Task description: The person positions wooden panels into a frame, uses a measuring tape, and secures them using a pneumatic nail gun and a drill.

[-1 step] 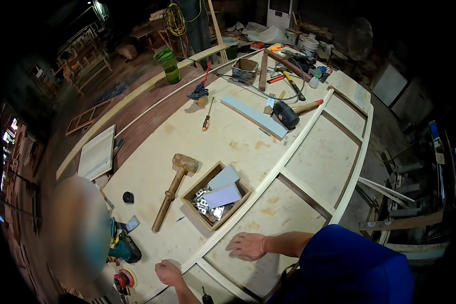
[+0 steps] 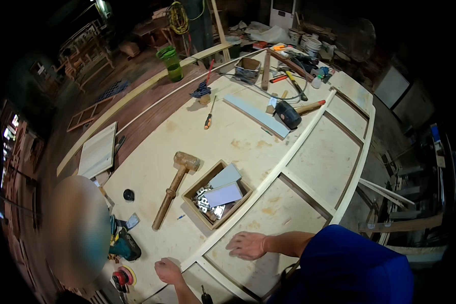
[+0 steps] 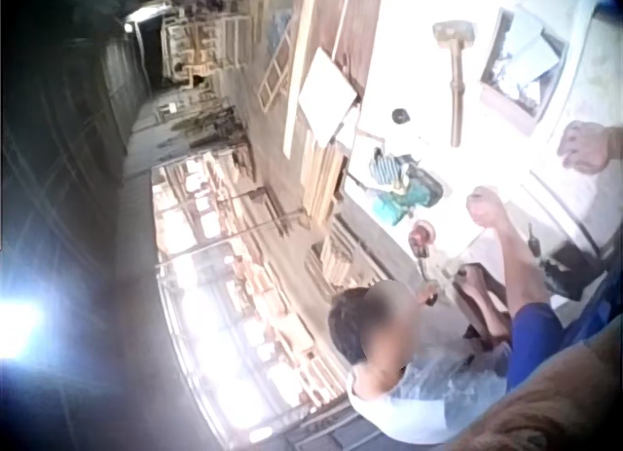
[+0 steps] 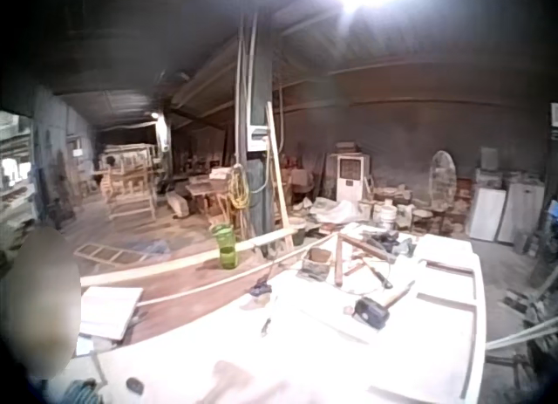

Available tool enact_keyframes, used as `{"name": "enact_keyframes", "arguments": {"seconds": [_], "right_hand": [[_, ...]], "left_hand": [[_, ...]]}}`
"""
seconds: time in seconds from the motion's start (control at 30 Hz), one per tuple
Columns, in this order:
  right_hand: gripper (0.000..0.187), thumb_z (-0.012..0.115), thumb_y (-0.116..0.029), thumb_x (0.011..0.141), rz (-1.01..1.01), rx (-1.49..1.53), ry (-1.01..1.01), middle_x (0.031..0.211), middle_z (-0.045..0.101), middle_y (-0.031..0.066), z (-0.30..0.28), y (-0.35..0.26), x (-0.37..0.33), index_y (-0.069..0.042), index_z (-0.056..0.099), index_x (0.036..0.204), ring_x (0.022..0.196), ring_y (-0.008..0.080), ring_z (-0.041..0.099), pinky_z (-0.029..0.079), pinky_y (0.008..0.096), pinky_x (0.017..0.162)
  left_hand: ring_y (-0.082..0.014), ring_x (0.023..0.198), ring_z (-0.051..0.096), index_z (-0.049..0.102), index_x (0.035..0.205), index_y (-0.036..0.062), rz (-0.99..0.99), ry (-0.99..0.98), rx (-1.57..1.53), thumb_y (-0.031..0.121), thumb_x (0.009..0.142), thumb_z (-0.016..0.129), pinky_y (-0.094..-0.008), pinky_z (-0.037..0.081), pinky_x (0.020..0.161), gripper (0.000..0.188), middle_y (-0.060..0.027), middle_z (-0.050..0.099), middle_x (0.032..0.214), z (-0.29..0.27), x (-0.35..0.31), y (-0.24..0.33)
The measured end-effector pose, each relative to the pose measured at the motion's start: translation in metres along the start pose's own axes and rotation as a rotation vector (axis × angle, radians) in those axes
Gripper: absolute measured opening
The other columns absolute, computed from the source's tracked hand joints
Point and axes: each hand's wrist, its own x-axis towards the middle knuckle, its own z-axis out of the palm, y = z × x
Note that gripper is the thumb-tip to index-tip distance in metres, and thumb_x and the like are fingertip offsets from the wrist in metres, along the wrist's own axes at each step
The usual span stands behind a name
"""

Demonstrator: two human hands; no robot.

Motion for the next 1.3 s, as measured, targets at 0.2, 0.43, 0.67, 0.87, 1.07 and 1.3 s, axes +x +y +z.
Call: {"name": "enact_keyframes", "arguments": {"seconds": [0.2,0.43,0.67,0.87,1.07,1.3], "right_hand": [[0.035,0.071,-0.022,0.08,-0.062,0.029,-0.003,0.13,0.061,0.0091,0.022,-0.006,0.025,-0.016,0.068,0.115,0.119,0.0288,0.055,0.043,0.0491,0.103],[0.042,0.069,-0.015,0.077,-0.081,-0.089,0.051,0.13,0.057,0.0128,0.022,-0.021,0.022,-0.013,0.063,0.119,0.119,0.0371,0.052,0.04,0.0535,0.106],[0.042,0.067,-0.017,0.079,-0.091,-0.111,-0.02,0.132,0.056,0.015,0.013,-0.012,0.021,-0.01,0.062,0.12,0.122,0.0394,0.05,0.038,0.0554,0.109],[0.042,0.065,-0.016,0.082,-0.096,-0.117,-0.027,0.133,0.055,0.0176,0.018,-0.02,0.015,-0.008,0.059,0.123,0.123,0.0406,0.048,0.035,0.0555,0.109],[0.042,0.063,-0.016,0.084,-0.089,-0.149,-0.053,0.135,0.053,0.0191,0.02,-0.021,0.016,-0.007,0.058,0.124,0.125,0.0404,0.047,0.032,0.055,0.11],[0.042,0.062,-0.017,0.084,-0.081,-0.167,-0.069,0.136,0.052,0.0195,0.019,-0.02,0.017,-0.007,0.058,0.125,0.126,0.0408,0.046,0.032,0.0548,0.11]], "left_hand": [[-0.0413,0.078,0.065,0.066,0.077,0.0017,-0.003,-0.043,-0.079,0.019,0.086,0.064,-0.0518,0.051,0.072,0.02,-0.0204,0.067,0.081,0.008,0.013,-0.038],[-0.0347,0.081,0.067,0.067,0.075,0.0051,-0.027,-0.002,-0.104,0.019,0.083,0.065,-0.0482,0.053,0.075,0.016,-0.0154,0.068,0.084,-0.013,0.014,-0.012],[-0.0339,0.084,0.066,0.068,0.077,0.0038,-0.08,-0.009,-0.128,0.019,0.085,0.065,-0.0465,0.051,0.077,0.018,-0.0155,0.068,0.084,-0.017,0.01,-0.008],[-0.0327,0.089,0.066,0.071,0.082,0.0044,-0.106,-0.079,-0.149,0.022,0.086,0.064,-0.0456,0.05,0.081,0.019,-0.0147,0.069,0.091,-0.012,0.007,-0.014],[-0.0316,0.089,0.066,0.071,0.082,0.0055,-0.105,-0.05,-0.173,0.021,0.084,0.065,-0.0448,0.05,0.082,0.017,-0.0142,0.069,0.091,-0.014,0.01,-0.014],[-0.03,0.089,0.066,0.071,0.081,0.0064,-0.113,-0.036,-0.198,0.02,0.083,0.066,-0.0443,0.05,0.082,0.015,-0.0129,0.069,0.09,-0.009,0.009,-0.015]]}}
